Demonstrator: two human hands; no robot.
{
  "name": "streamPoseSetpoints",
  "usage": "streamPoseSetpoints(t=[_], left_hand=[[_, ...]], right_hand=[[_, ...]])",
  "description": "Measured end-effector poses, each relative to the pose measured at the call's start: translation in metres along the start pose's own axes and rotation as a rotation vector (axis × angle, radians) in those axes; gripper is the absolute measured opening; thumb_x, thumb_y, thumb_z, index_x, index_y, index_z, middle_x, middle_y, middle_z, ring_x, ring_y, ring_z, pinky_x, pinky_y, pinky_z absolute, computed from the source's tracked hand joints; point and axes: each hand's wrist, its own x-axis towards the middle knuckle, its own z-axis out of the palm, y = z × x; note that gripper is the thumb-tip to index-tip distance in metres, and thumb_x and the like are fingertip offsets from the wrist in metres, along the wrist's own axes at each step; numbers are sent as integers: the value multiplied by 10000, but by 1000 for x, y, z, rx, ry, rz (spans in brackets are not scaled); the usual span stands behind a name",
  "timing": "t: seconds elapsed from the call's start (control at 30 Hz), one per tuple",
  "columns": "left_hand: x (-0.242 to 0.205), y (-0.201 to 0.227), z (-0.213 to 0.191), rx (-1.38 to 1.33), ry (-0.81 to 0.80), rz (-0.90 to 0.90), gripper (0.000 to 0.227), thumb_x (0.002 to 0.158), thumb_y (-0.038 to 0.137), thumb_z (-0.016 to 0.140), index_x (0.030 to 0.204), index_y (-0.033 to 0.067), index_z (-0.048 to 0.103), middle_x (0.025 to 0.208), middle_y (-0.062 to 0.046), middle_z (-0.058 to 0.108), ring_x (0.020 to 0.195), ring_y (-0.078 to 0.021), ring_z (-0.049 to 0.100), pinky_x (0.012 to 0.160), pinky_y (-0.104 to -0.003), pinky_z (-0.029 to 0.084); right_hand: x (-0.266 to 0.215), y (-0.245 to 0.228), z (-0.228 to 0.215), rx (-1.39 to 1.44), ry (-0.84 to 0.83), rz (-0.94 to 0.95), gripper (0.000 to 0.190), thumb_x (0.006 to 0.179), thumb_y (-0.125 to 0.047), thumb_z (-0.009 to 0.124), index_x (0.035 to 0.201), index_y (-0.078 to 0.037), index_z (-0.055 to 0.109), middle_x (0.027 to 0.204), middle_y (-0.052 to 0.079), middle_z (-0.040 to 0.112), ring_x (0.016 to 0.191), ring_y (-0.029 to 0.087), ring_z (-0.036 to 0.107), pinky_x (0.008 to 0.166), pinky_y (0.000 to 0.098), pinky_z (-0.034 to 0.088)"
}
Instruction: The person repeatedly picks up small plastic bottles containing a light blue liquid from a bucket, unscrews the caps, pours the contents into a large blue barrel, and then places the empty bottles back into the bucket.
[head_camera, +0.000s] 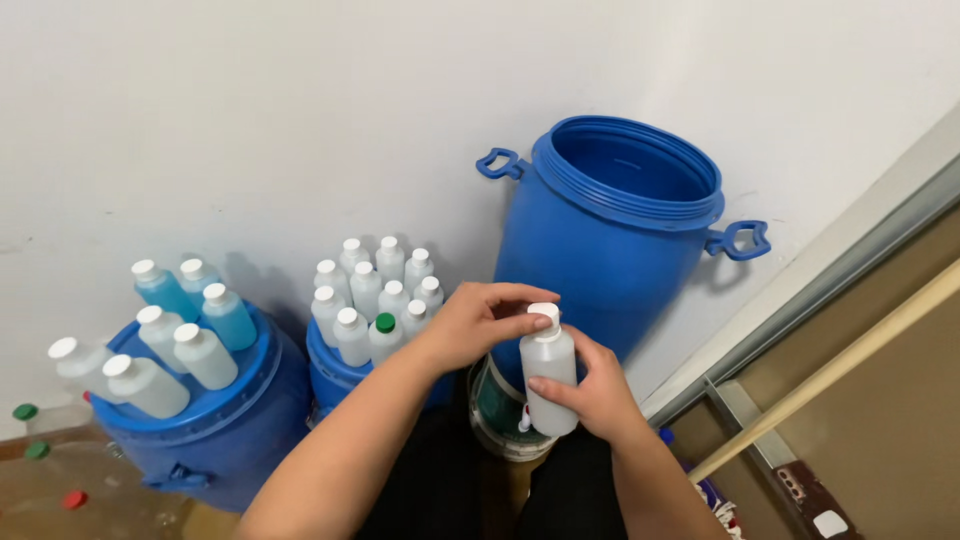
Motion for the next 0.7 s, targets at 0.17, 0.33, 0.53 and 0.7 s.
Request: streamPoseSetpoints(t=[0.17, 0.33, 0.53, 0.7], left_hand=[[-36, 34, -7, -62, -158, -39, 359, 977, 235, 675, 1287, 55, 705, 1158, -136, 759, 1089, -162, 663, 911, -319, 578], [-64, 59, 3, -163, -202, -40, 337, 1012, 199, 600, 1320, 63, 627, 1291, -144, 730, 1050, -160, 683, 646, -260, 589], [-84, 66, 0, -115, -68, -16, 332, 928, 215, 715, 1231, 92, 658, 1218, -133, 760, 1129, -181, 713, 844, -277, 598], [-90, 62, -10, -257, -274, 5, 361, 989, 181, 666, 1328, 68, 615, 1293, -176, 715, 1218, -220, 680, 985, -312, 577]], right_hand=[[-27, -6, 31, 418, -77, 78, 678, 695, -321, 884, 1249, -5, 655, 1065, 139, 777, 958, 217, 701, 838, 400, 572], [-46, -20, 60, 697, -104, 84, 759, 742, -441, 834, 1258, 55, 580, 1046, 226, 756, 856, 297, 759, 704, 411, 618], [-58, -35, 70, 587, -101, 53, 663, 781, -432, 790, 1212, 43, 621, 998, 200, 758, 834, 267, 752, 678, 385, 609], [-63, -34, 76, 746, -210, 32, 791, 785, -495, 826, 1280, 54, 545, 1065, 231, 736, 864, 300, 756, 684, 410, 622]])
